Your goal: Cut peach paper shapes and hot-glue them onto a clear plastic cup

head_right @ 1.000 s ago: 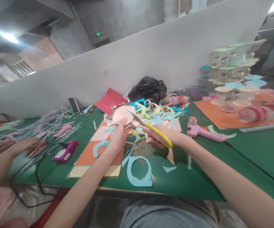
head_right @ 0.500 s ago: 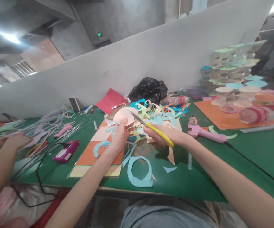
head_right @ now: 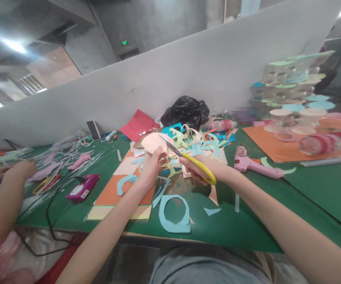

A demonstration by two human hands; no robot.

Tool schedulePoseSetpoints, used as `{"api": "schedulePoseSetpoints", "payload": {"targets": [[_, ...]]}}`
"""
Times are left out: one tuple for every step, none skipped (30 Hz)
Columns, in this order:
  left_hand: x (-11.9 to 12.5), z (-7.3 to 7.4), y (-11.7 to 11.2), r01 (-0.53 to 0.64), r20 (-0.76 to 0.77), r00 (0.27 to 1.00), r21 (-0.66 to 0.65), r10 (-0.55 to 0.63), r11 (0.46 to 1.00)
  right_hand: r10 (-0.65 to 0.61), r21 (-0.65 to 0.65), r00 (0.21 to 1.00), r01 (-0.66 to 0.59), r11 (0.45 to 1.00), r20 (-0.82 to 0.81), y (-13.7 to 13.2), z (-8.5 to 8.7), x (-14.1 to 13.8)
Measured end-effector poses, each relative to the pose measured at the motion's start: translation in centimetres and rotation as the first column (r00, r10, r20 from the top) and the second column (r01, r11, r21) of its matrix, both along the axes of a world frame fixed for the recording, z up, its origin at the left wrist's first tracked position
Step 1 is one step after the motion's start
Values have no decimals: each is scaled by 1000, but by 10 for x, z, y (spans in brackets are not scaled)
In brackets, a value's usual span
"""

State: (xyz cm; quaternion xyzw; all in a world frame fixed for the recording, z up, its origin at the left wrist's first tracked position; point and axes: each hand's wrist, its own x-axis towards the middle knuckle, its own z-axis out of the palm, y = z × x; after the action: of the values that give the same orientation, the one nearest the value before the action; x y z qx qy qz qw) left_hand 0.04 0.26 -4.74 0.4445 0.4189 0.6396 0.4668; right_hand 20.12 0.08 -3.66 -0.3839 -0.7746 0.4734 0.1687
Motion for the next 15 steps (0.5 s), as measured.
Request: {"api": "schedulePoseSetpoints", "payload": {"targets": [[-1, 0, 0, -10, 3, 1000, 2, 10, 1000, 12, 6, 1000, -12, 1000, -7, 0, 0, 1], [-2, -1, 1, -25, 18, 1000, 5, 25, 1000, 30, 21, 999, -30, 999, -11, 0, 1, 2], [-3, -2, 1, -41, 37, 998, 6, 41, 999, 51, 34, 999, -50, 998, -15, 0, 2, 3], [-4, -2, 2, -49, 50, 998, 7, 49, 999, 71, 44, 997, -70, 997, -18, 0, 4, 3], [-5, -3, 3, -54, 55, 997, 10, 53, 999, 89, 54, 996, -88, 995, -17, 0, 5, 4], [-5, -4, 4, -57, 51, 997, 11, 56, 998, 100, 59, 995, -99, 993, -15, 0, 6, 5], [-6, -6, 5, -57, 39, 998, 7, 57, 998, 101, 58, 995, -99, 993, -17, -1, 7, 5], [-6, -7, 5, -62, 23, 998, 1, 62, 998, 96, 54, 995, -95, 994, -16, -1, 8, 5], [-6, -9, 6, -68, 6, 998, -6, 68, 998, 93, 54, 996, -92, 994, -11, -1, 9, 5], [-7, -11, 7, -73, -10, 997, -12, 73, 997, 96, 59, 995, -96, 994, -5, -2, 10, 5], [-8, -13, 8, -76, -26, 997, -18, 76, 997, 105, 62, 994, -104, 993, -3, -3, 10, 5], [-9, -14, 8, -78, -42, 996, -22, 77, 997, 115, 61, 993, -115, 992, -6, -3, 10, 5], [-10, -16, 9, -80, -57, 995, -26, 78, 996, 121, 53, 993, -120, 991, -14, -3, 10, 5], [-11, -16, 10, -80, -72, 994, -30, 78, 996, 124, 40, 992, -123, 992, -20, -3, 10, 6], [-12, -16, 10, -75, -85, 994, -34, 72, 997, 119, 31, 993, -119, 992, -21, -2, 9, 6]]}}
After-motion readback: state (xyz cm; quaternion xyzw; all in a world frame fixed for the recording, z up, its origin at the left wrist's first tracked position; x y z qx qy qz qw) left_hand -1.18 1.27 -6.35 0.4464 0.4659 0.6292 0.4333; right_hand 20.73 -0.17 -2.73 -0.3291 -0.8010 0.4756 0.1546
